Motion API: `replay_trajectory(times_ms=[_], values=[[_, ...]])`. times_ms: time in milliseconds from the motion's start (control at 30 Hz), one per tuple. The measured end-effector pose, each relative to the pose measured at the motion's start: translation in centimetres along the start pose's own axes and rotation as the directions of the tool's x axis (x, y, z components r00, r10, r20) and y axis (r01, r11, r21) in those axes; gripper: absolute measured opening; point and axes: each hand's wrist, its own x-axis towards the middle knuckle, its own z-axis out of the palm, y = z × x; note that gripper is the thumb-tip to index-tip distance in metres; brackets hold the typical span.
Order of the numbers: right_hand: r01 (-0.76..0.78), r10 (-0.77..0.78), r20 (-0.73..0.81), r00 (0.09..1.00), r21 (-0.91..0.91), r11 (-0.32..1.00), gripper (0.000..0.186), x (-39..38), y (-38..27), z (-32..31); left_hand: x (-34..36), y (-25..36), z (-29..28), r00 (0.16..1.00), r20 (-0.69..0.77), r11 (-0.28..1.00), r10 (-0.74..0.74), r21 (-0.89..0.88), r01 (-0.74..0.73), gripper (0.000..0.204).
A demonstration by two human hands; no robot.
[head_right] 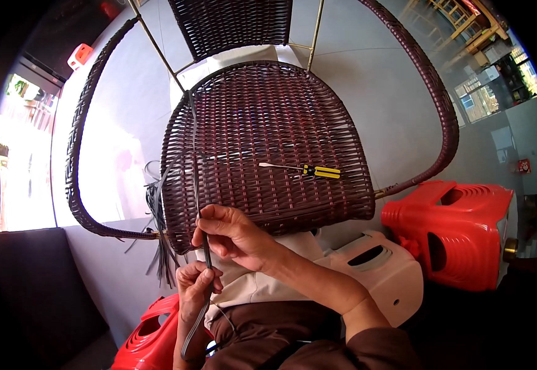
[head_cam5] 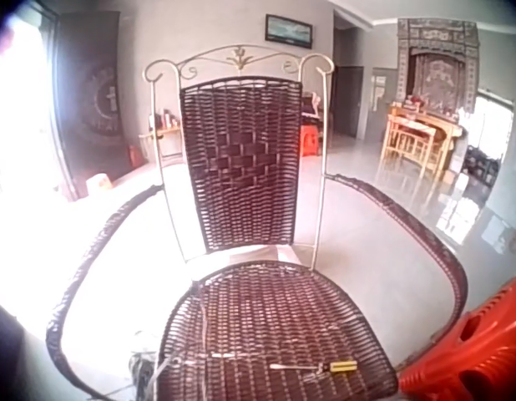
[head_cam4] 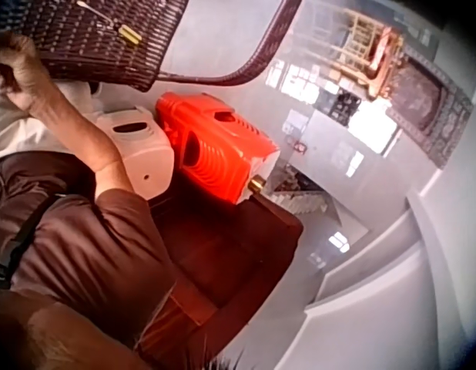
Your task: The person repairs a wicker chair by weaving and cutting synthetic strips using scissors. The person trims the ends of the strips and secures them into the existing wicker pattern on the chair's seat.
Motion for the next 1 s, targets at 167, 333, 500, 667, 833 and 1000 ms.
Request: replay_trajectory(times_ms=[167, 333, 500, 667, 833, 1000], values=[[0.094, -0.091, -0.083, 0.992, 0.035, 0.995, 0.004, 0.1, 0.2, 0.1, -1.6, -0.6, -2.1, 0.995, 0.025, 0.994, -0.099, 0.056, 0.097, 0.018], [0.138, -0.141, -0.09, 0.986, -0.032, 0.99, 0.004, 0.4, 0.1, 0.3, -5.1, -3.0, -6.9, 0.965, 0.098, 0.97, -0.243, 0.02, 0.242, 0.02], [0.105, -0.106, -0.138, 0.985, -0.014, 0.994, 0.005, 0.8, 1.2, 0.3, -9.2, -5.8, -11.8, 0.941, 0.066, 0.942, -0.333, -0.013, 0.334, 0.016], [0.149, -0.16, -0.195, 0.968, -0.071, 0.986, 0.006, 0.9, 1.0, 0.4, -12.8, -8.4, -15.1, 0.816, 0.051, 0.816, -0.577, -0.021, 0.578, 0.013], [0.207, -0.224, -0.22, 0.95, -0.098, 0.973, 0.003, 0.8, 0.2, -0.3, -14.7, -3.8, -8.1, 0.765, -0.245, 0.775, -0.596, 0.073, 0.628, 0.017], [0.204, -0.248, -0.292, 0.924, -0.172, 0.964, 0.008, 0.6, -0.6, 0.4, -15.5, -11.7, -17.5, 0.875, -0.096, 0.53, -0.475, 0.762, 0.371, 0.011]])
